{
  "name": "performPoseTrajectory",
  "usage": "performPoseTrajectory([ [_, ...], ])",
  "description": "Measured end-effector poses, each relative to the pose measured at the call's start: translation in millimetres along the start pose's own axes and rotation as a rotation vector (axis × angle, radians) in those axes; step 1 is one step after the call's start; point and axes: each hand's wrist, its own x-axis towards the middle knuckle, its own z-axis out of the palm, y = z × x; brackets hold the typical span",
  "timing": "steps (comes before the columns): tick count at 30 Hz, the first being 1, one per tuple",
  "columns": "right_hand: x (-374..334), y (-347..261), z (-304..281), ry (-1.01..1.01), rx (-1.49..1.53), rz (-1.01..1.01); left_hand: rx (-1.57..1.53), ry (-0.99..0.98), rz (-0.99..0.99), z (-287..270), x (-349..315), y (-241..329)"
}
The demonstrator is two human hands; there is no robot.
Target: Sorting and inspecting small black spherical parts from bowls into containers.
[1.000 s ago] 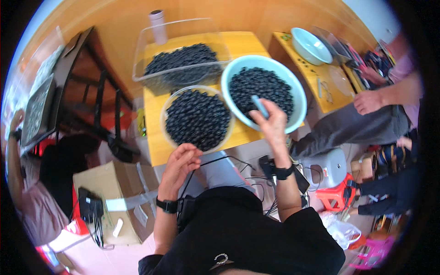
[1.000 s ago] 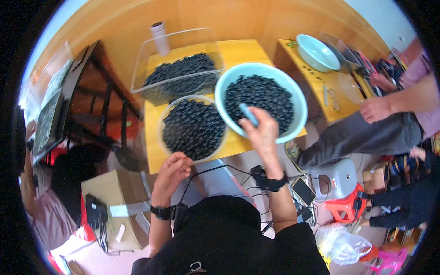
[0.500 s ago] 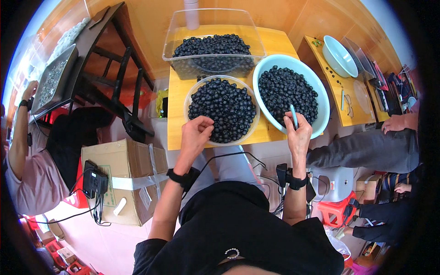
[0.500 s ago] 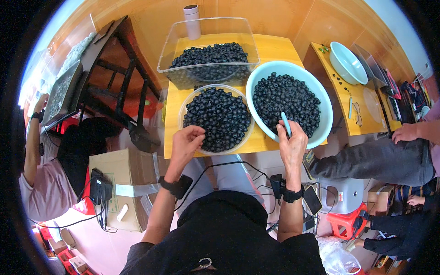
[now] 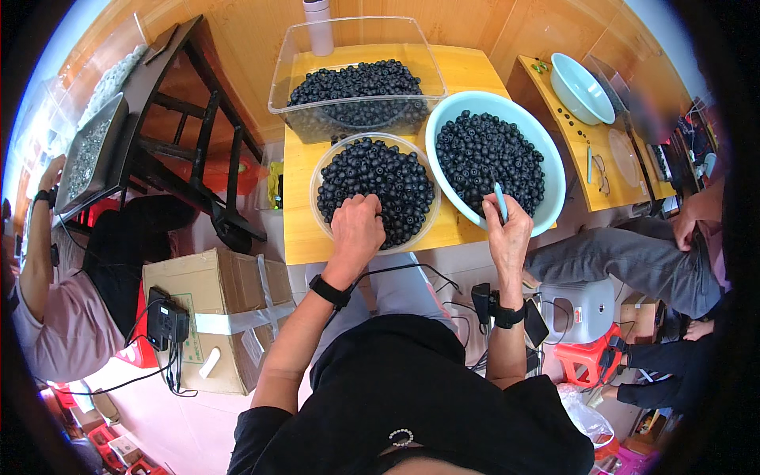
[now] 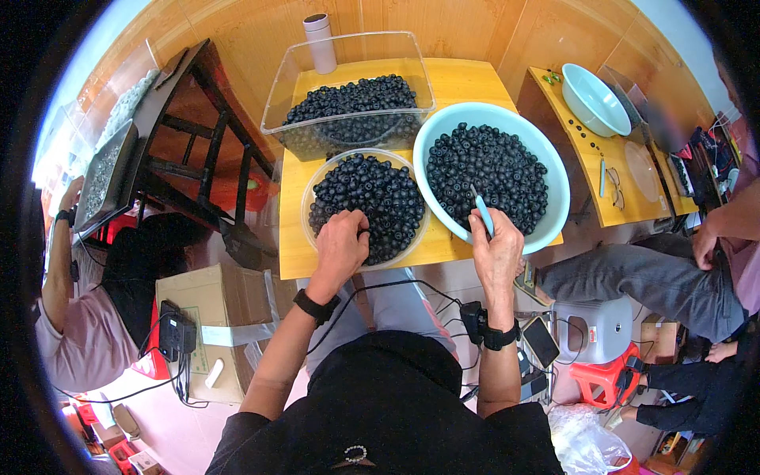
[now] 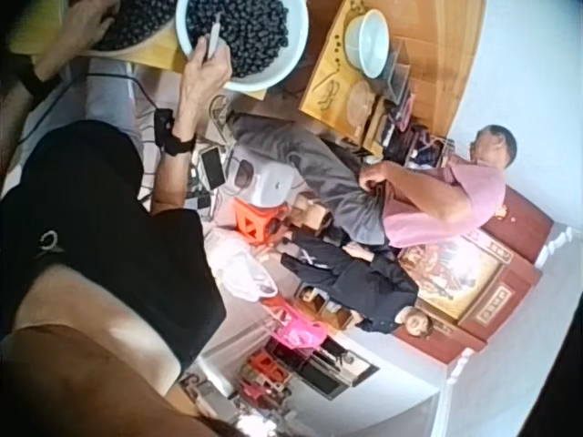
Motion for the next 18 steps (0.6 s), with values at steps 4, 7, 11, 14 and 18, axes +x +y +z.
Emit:
performPoseTrajectory([
  [4,-1.0,0.4,-0.1,0.008,0.011,-0.008,0.075,0.035,0.03,7.7,-0.2,2.9],
  [7,-1.7,1.0,0.5,0.005,0.011,-0.009,0.185,0.075,0.099,15.7,-3.9,-0.3],
  [11,-2.4,2.6,0.7,0.019,0.014,-0.022,0.207,0.067,0.115,17.4,-6.7,-5.5],
  [14,-2.1,1.6,0.0,0.018,0.01,-0.014,0.174,0.038,0.103,12.8,-6.6,-3.4],
  [18,-0.2,1.8,0.5,0.016,-0.003,-0.023,0.108,0.058,0.116,7.9,-5.3,-0.6],
])
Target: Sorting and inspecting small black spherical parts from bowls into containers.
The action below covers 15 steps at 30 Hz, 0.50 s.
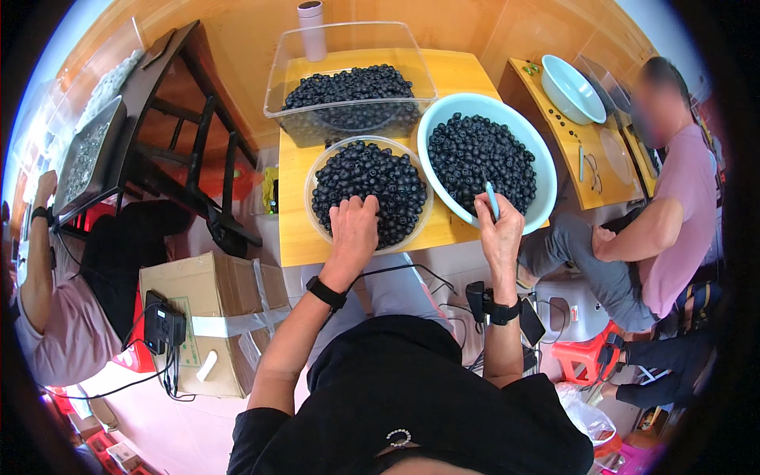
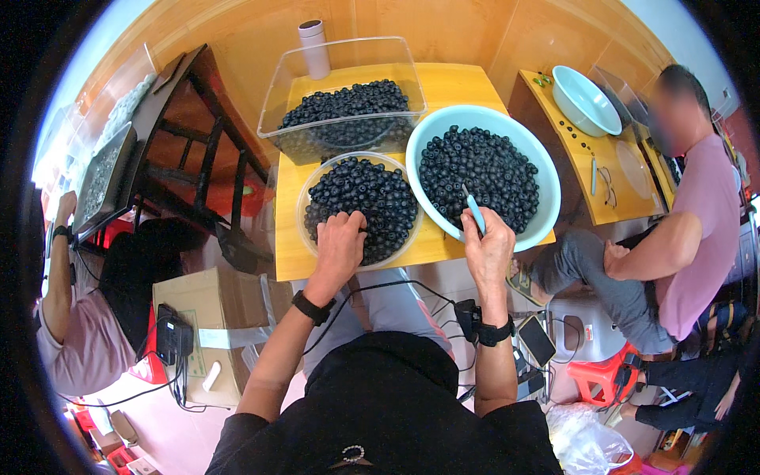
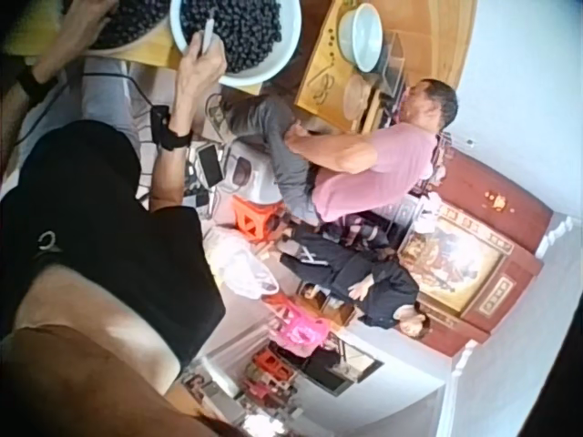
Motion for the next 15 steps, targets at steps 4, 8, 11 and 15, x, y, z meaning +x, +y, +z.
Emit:
performPoseTrajectory([
  [4,2.5,0.2,0.1,-0.029,0.032,0.017,-0.157,0.084,-0.01,-12.2,3.2,-7.3],
  [8,-3.9,-8.0,-4.7,-0.04,0.068,0.069,-1.432,-0.124,-0.503,-43.4,-4.2,-16.0],
  [11,-21.0,-18.6,3.0,-0.159,0.179,0.083,-1.885,-0.226,-0.588,-50.7,-19.4,-25.2],
  [15,-42.0,-47.7,18.1,-0.374,0.354,0.004,-2.103,-0.25,-0.587,-48.5,-28.5,-21.2],
])
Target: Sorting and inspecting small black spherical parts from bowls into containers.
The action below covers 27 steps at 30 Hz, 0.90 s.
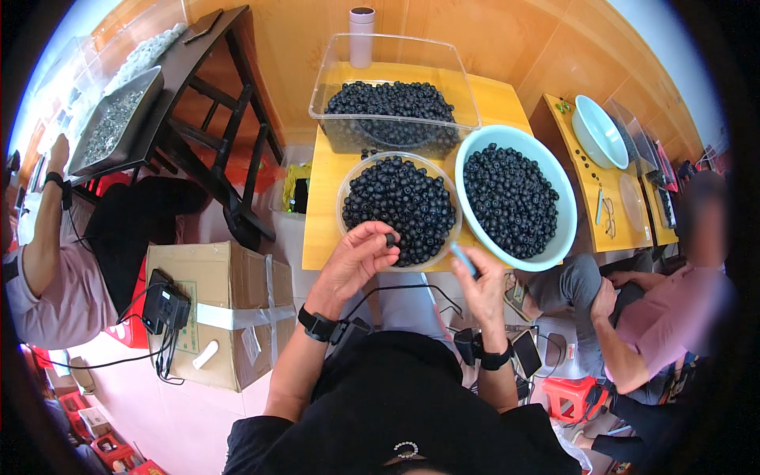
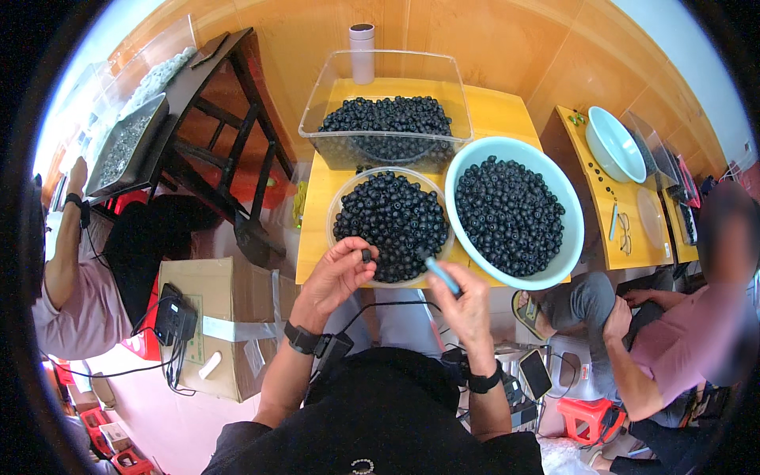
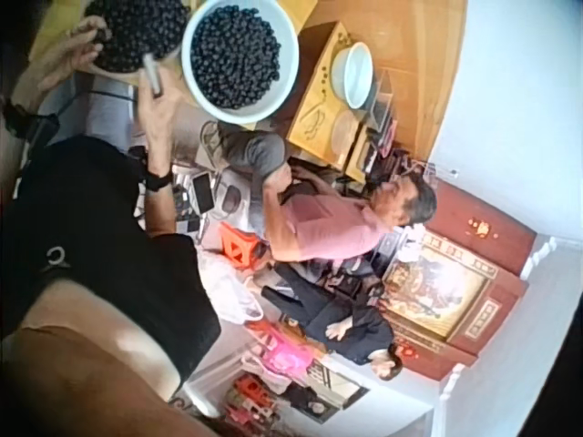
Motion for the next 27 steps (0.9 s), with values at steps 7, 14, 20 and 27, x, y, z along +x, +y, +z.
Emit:
performPoseTrajectory([
  [7,2.5,-19.0,23.1,-0.132,-0.061,-0.167,-0.003,-0.04,0.01,3.4,-4.6,-5.2],
  [14,3.6,-26.4,25.6,-0.157,-0.248,-0.278,0.034,-0.07,0.02,2.8,-7.5,-5.4],
  [20,3.1,-28.0,25.4,-0.145,-0.283,-0.307,0.038,-0.053,0.011,2.0,-9.2,-6.8],
  [27,3.5,-26.8,23.5,-0.163,-0.283,-0.325,-0.001,-0.085,-0.035,-1.4,-8.9,-6.0],
])
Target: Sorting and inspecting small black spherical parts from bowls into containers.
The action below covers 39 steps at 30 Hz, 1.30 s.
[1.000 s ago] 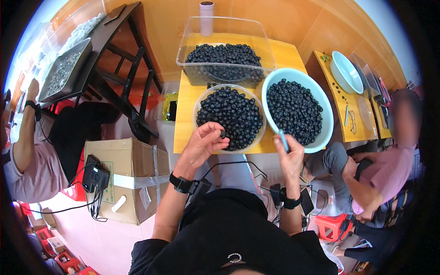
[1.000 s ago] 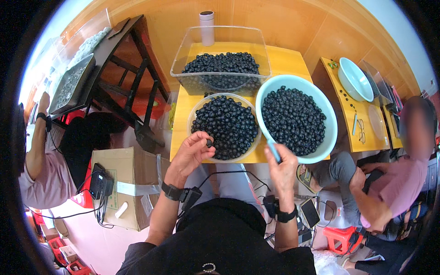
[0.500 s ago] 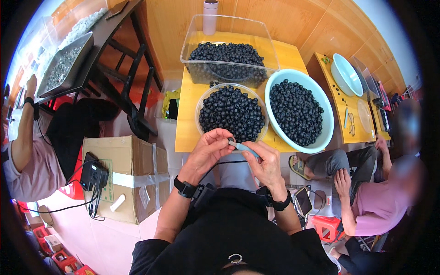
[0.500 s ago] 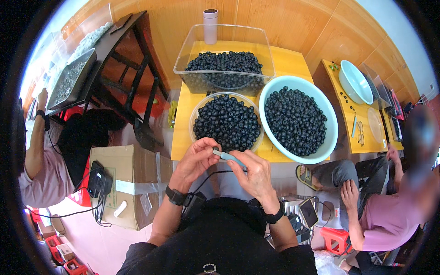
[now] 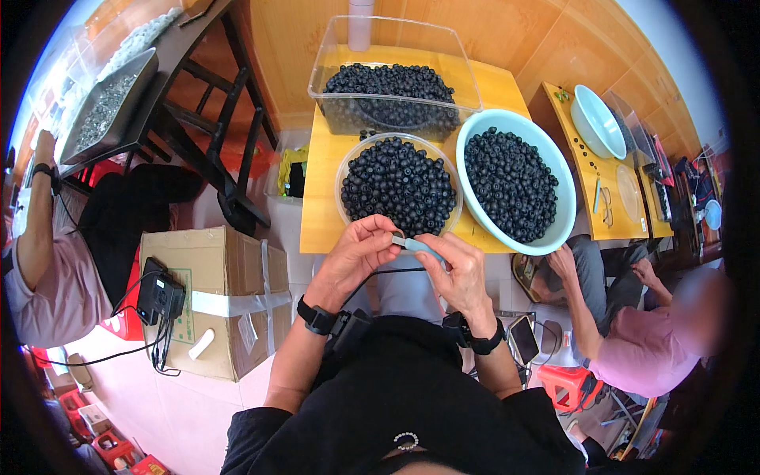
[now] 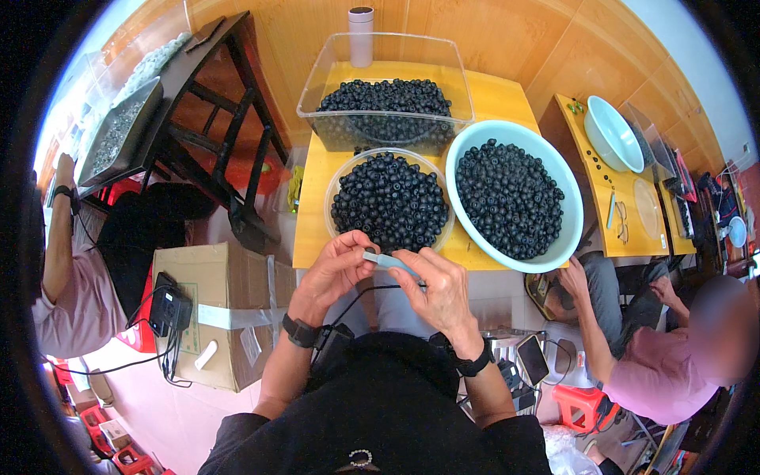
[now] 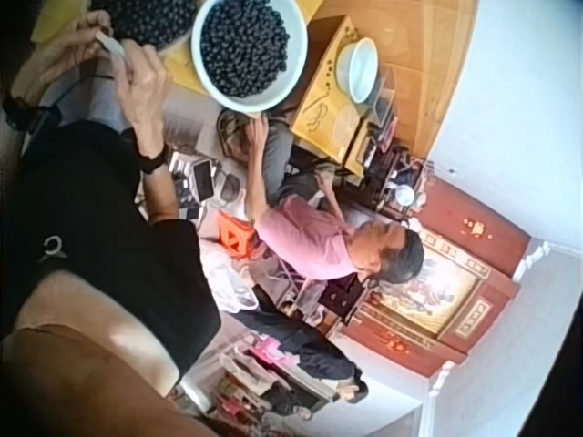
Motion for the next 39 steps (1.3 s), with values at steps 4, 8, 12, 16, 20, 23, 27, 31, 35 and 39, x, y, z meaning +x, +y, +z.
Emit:
performPoseTrajectory([
  [4,1.3,3.6,-0.6,-0.011,-0.013,-0.024,-0.006,-0.008,-0.021,1.1,-0.2,2.0],
  [8,2.8,35.5,7.4,0.092,0.002,-0.011,-0.038,-0.099,-0.049,5.5,-3.3,3.4],
  [12,2.1,34.1,-3.1,0.17,0.11,0.111,0.02,-0.106,-0.016,14.5,-5.4,7.5],
  [16,5.4,20.9,2.2,0.149,0.217,0.087,0.083,0.065,0.008,18.3,-6.4,7.8],
  [20,5.8,5.1,5.5,0.028,0.403,0.189,0.088,0.081,-0.003,12.9,-5.5,4.4],
  [23,9.9,-6.8,4.0,-0.017,0.423,0.17,0.095,0.058,0.008,13.9,-6.1,3.3],
  [27,7.5,-1.3,13.9,-0.074,0.559,0.209,0.185,0.039,-0.036,15.7,-8.1,2.7],
  [31,0.7,-4.8,15.6,-0.122,0.764,0.351,0.199,0.004,-0.122,10.7,-12.4,3.4],
  [35,-7.2,3.8,20.2,-0.152,0.821,0.438,0.138,-0.02,-0.165,6.9,-13.8,-1.4],
  [39,-6.9,0.6,20.0,-0.13,0.888,0.479,0.107,-0.055,-0.179,3.8,-14.0,-5.0],
])
